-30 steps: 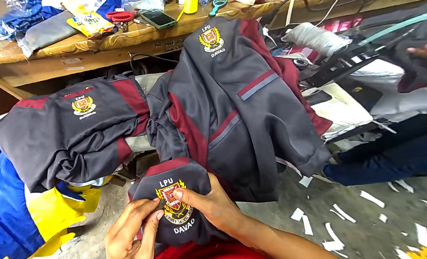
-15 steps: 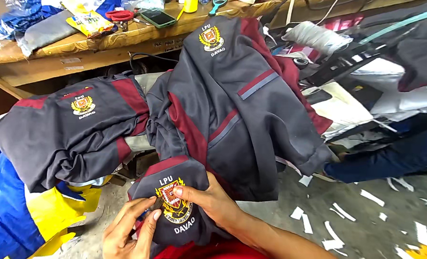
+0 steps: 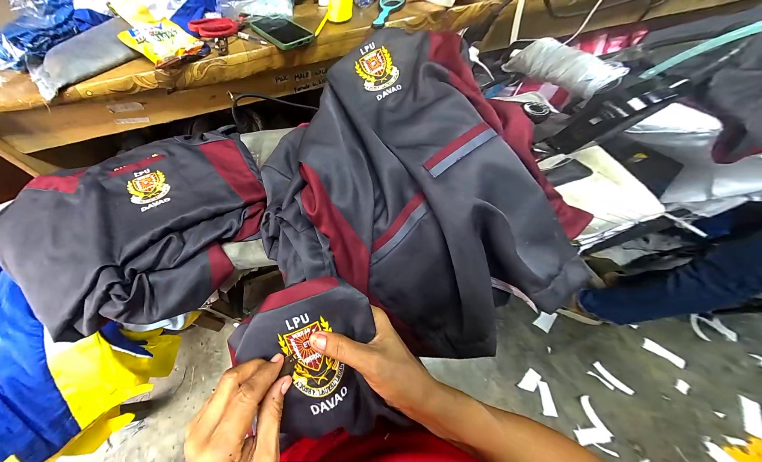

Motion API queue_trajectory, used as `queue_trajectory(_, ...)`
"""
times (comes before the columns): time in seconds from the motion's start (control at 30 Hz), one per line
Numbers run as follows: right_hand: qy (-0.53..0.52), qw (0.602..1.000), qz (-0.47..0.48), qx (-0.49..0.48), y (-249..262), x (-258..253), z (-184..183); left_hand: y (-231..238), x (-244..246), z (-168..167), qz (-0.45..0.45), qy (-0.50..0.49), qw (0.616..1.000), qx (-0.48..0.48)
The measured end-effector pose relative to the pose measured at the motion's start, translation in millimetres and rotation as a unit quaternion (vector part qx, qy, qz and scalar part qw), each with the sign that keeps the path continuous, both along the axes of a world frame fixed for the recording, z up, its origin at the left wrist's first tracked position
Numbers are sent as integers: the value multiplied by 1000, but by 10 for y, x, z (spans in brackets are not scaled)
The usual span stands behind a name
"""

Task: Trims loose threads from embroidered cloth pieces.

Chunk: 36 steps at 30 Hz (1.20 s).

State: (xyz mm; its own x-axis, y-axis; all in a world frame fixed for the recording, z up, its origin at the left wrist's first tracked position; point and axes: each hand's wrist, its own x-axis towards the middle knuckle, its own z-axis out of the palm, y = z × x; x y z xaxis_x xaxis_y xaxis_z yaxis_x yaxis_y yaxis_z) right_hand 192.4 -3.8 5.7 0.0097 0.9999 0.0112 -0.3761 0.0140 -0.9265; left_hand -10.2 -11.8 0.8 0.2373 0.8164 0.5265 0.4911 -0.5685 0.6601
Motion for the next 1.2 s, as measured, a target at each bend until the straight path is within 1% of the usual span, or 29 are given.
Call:
queue_trajectory(0.23,-11,1000,0,18,-8,-15,-12,-9,-4,9,-1,-4,1000,-12)
queue_trajectory(0.37,-12,1000,5,14,-15,-7,-12,3,-33,9,-19,-10,999,-26)
queue_trajectory(0.5,-16,1000,13,0,-5,8,-2,27,-51,-8,-41,-47,997,-54)
queue_trajectory(0.63,-14,1000,14,8,-1,7,-18,51,-49,-38,-49,-78,993,-74)
queue_trajectory(0.73,-20,1000,17,11,0,6,-14,70,-58,-54,-53,-81,992,-76)
queue_trajectory(0.9,-77,995,-8,68,-28,-22,-16,20,-27,6,-29,-52,996,-74)
queue_trajectory(0.97,-68,996,-3,63,-24,-21,-14,27,-34,-5,-37,-66,994,-82)
queue_trajectory(1.07,-29,999,24,19,-9,-9,-3,57,-54,-53,-69,-112,986,-105)
queue_trajectory(1.2,17,999,37,-12,4,-3,-9,56,-61,-69,-76,-145,980,-113)
